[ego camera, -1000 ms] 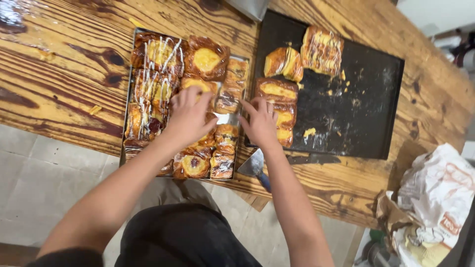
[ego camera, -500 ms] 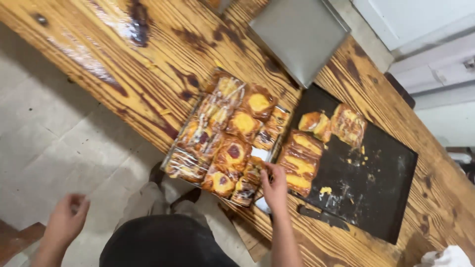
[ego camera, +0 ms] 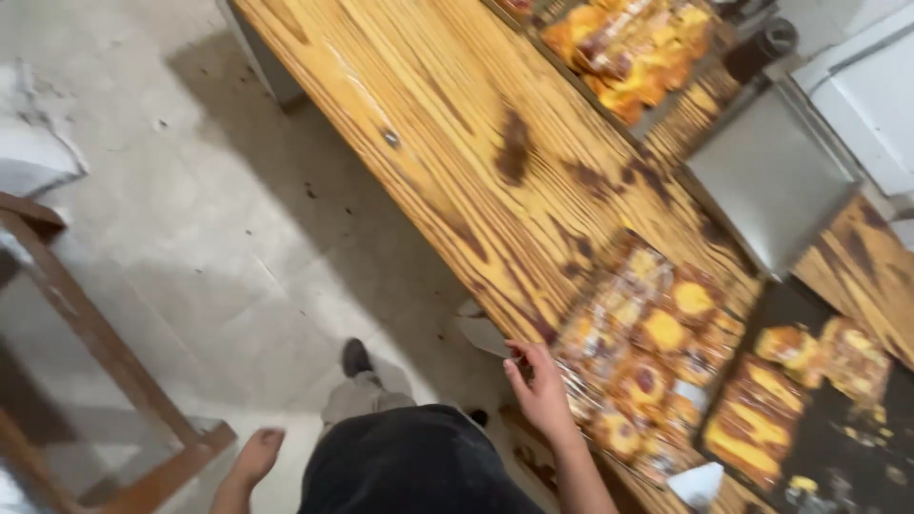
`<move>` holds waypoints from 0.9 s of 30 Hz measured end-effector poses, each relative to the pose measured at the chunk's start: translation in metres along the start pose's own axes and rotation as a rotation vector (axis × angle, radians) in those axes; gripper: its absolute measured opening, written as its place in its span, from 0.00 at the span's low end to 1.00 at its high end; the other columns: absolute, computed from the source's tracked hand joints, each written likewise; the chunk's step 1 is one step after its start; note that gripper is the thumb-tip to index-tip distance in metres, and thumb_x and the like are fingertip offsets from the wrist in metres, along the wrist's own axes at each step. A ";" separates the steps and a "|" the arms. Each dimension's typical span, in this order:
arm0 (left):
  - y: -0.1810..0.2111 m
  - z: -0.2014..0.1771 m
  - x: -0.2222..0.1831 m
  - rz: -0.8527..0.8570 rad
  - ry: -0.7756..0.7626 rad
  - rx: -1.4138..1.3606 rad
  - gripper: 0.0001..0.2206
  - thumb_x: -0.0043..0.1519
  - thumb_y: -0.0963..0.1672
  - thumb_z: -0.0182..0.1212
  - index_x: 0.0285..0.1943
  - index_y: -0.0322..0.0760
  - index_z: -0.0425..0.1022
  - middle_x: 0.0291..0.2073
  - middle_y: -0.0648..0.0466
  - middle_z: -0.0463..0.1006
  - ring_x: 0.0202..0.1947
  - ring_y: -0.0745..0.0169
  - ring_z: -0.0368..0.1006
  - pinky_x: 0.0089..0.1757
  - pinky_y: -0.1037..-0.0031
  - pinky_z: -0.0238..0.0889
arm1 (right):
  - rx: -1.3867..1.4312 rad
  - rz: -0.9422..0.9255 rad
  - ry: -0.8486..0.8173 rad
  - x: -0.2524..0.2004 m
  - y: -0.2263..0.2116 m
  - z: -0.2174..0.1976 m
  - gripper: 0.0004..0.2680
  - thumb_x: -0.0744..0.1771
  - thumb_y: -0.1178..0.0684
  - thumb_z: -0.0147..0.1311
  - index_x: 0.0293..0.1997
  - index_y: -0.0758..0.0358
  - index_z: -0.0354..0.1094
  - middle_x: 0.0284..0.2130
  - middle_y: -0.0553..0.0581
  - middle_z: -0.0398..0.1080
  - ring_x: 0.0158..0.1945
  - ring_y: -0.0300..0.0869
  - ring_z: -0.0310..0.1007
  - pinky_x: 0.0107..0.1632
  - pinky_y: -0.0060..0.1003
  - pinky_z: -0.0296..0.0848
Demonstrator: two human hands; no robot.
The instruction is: Transferring baked pastries from a baking sheet to a display tray using a spatula
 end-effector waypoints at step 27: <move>0.415 -0.488 0.232 0.100 0.122 -1.018 0.20 0.67 0.43 0.46 0.65 0.27 0.71 0.52 0.37 0.77 0.50 0.41 0.72 0.48 0.55 0.62 | 0.190 -0.016 -0.077 0.614 -0.217 0.153 0.16 0.68 0.49 0.55 0.62 0.58 0.66 0.43 0.51 0.71 0.43 0.37 0.74 0.43 0.32 0.74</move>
Point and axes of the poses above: each hand's wrist, its own x-axis towards the middle knuckle, its own z-axis out of the palm, y = z × x, the point moved 10 cm from there along x, towards the middle knuckle
